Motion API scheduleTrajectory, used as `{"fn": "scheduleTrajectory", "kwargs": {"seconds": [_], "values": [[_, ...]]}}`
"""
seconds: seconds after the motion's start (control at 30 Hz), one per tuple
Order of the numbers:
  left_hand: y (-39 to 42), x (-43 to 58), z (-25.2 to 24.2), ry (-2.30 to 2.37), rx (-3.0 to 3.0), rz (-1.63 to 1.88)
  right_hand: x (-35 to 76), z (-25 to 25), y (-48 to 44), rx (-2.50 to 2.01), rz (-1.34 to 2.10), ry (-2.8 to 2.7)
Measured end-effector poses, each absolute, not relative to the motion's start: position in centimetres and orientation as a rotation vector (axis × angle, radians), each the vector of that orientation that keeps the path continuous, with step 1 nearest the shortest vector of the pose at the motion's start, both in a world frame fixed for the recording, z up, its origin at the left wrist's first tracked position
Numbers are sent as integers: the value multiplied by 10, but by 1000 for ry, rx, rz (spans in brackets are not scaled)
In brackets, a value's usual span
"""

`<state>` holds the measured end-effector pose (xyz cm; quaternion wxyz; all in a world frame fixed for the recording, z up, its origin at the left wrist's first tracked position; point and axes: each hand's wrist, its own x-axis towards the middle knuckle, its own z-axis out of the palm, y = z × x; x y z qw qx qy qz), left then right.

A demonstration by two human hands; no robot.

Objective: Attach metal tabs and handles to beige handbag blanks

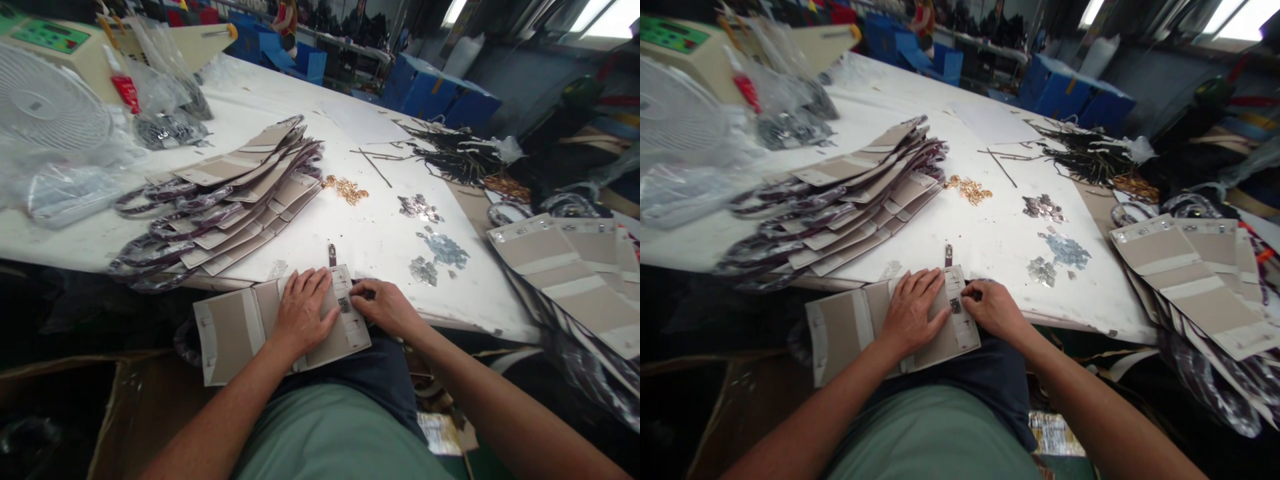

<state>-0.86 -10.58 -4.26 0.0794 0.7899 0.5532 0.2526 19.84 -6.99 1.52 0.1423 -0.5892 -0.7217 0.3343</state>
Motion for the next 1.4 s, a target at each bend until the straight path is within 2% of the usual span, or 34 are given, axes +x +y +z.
{"fn": "scheduleTrajectory", "kwargs": {"seconds": [0.27, 0.43, 0.7, 0.83, 1.27, 1.4], "values": [[-104, -8, -43, 1638, 2376, 758, 208, -1, -76, -1496, 973, -2140], [-104, -9, -44, 1635, 2383, 751, 205, -4, -77, -1550, 940, -2173], [-104, -9, -44, 1632, 2375, 770, 194, 1, -98, -1694, 429, -2422], [-104, -8, -46, 1629, 2371, 758, 190, -1, -104, -1733, 300, -2446], [-102, -7, -43, 1628, 2369, 726, 194, -14, -103, -1720, 449, -2330], [-103, -7, -44, 1628, 2374, 737, 199, -11, -99, -1659, 617, -2249]]}}
